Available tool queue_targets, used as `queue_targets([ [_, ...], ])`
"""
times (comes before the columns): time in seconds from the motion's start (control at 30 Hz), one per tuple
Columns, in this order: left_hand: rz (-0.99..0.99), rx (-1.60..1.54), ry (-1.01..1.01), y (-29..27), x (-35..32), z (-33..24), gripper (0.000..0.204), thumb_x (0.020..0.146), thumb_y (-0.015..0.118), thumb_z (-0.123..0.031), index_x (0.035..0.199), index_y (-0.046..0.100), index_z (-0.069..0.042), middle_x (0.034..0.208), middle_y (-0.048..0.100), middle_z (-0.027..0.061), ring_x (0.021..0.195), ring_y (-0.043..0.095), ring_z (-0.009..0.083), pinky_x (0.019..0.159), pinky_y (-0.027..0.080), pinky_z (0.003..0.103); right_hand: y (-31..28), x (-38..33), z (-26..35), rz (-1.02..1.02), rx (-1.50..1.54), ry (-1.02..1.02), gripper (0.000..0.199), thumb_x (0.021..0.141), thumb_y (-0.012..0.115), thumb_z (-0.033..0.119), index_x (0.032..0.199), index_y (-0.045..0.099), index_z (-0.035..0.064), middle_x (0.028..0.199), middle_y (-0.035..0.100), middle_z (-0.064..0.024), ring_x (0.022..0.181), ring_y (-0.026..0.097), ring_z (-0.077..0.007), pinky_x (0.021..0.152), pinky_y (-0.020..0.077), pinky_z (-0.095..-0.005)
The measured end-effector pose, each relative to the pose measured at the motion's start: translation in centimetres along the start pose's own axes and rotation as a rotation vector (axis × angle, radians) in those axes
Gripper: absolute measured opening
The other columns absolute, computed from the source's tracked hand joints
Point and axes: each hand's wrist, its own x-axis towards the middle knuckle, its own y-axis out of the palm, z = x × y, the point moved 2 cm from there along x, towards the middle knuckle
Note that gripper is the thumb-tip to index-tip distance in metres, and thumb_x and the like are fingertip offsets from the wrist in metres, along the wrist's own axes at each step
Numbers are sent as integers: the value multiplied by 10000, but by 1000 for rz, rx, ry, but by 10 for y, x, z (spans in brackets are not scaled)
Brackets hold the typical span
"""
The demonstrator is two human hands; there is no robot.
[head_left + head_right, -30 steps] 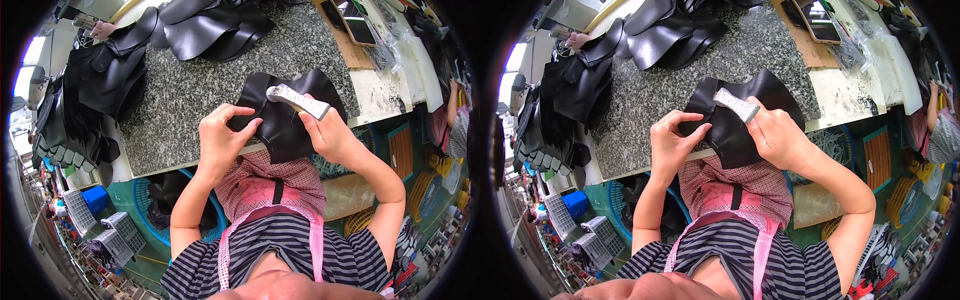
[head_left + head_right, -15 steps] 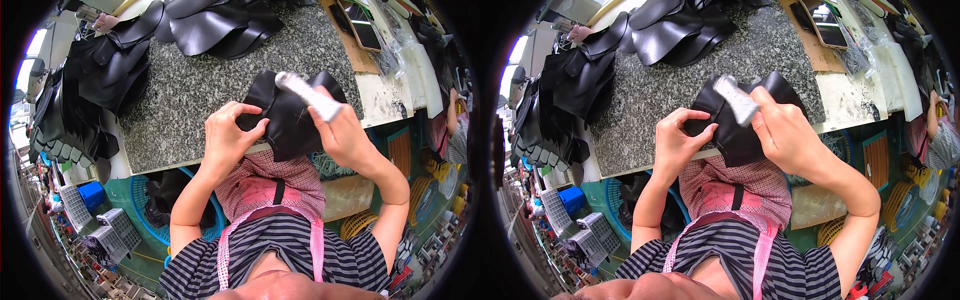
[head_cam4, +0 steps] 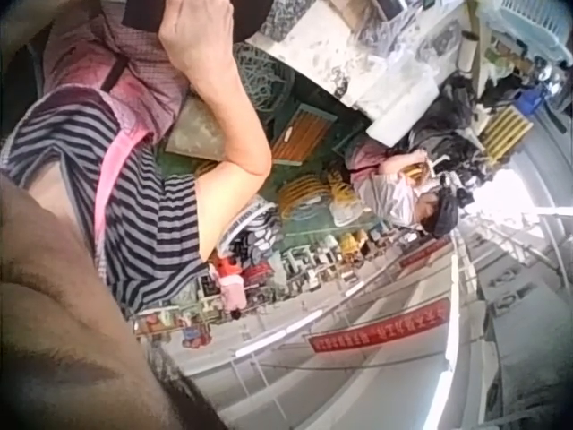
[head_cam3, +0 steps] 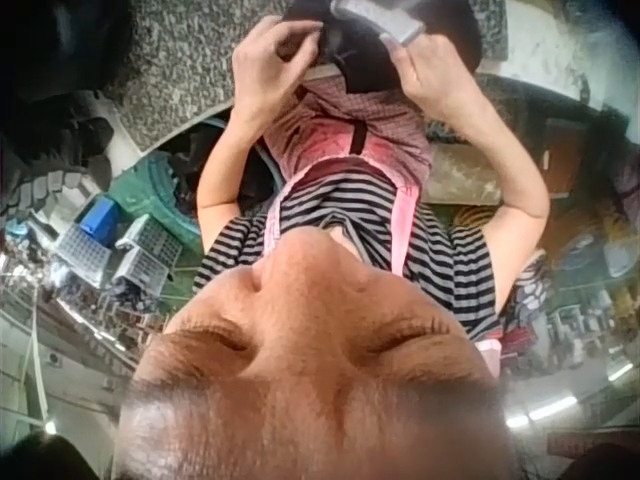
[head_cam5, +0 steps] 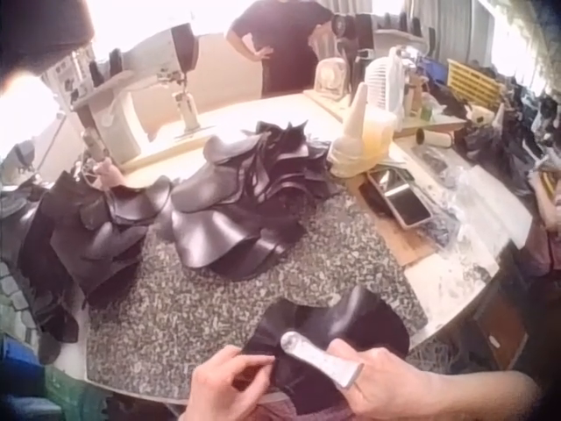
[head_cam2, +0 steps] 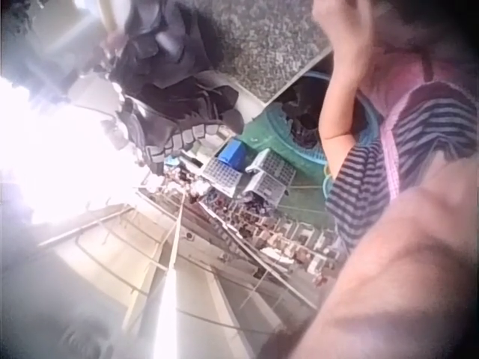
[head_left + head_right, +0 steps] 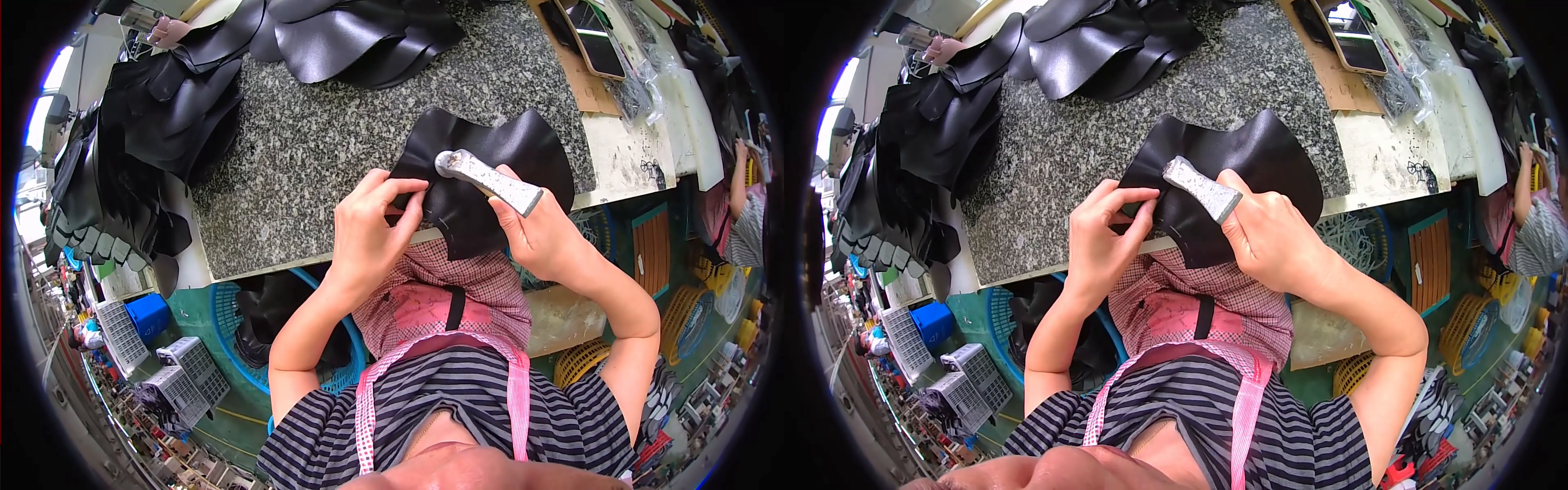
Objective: Hammering and smoothing out the edges of leather shoe upper components on a workbench in a factory setting.
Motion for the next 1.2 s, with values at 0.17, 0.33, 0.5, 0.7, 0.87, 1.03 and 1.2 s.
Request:
queue_targets([
  [0.17, 36, 32, -11, -3, 3, -5, 245, 825, 845, -84, 1050, 769, -28, 907, 680, 58, 707, 694, 134, 619, 560, 251, -1, 0, -1, -3, 8, -20, 189, 1031, 506, 105, 1132, 509, -55, 724, 601, -269, 728, 634, -493, 630, 494, -540],
  [0.33, 37, 36, -70, -3, 3, -5, 273, 811, 862, -103, 1062, 775, -40, 951, 719, 71, 718, 697, 135, 640, 572, 246, -13, 4, 8, 6, -49, 3, 200, 1035, 513, 111, 1147, 511, -55, 713, 604, -265, 720, 641, -481, 626, 497, -523],
  [0.5, 47, 29, -99, -5, 5, -4, 292, 801, 870, -114, 1067, 777, -40, 981, 740, 83, 738, 705, 139, 657, 580, 251, -36, 8, 41, -161, -10, -199, 214, 984, 529, 41, 1181, 535, -44, 852, 600, -251, 782, 666, -456, 620, 511, -501],
  [0.7, 59, 15, -75, -7, 6, -2, 318, 779, 888, -128, 1064, 777, -42, 991, 746, 87, 731, 702, 145, 646, 575, 262, -19, 11, 15, -35, -107, 53, 270, 1017, 511, 82, 1231, 553, -76, 645, 615, -225, 654, 652, -473, 602, 516, -483],
  [0.87, 52, 30, 0, -7, 6, -6, 268, 786, 864, -87, 1025, 756, -34, 943, 704, 99, 742, 691, 202, 645, 568, 302, -4, -2, 19, 71, -4, 127, 244, 982, 522, 72, 1194, 542, -48, 751, 630, -260, 691, 653, -488, 631, 529, -530],
  [1.03, 18, 155, 269, -11, -7, 9, 186, 798, 823, -39, 957, 729, -25, 827, 606, 103, 712, 631, 264, 629, 522, 373, 5, -2, 11, 3, 32, -10, 298, 1025, 502, 102, 1272, 567, -53, 945, 610, -266, 713, 625, -424, 664, 512, -474],
  [1.2, 12, 84, 117, -15, 0, 12, 155, 820, 828, -9, 968, 786, -30, 776, 657, 44, 643, 660, 109, 591, 509, 235, 7, -1, 4, 13, 67, -24, 372, 1080, 476, 147, 1366, 569, -73, 926, 630, -258, 701, 589, -363, 744, 510, -385],
])
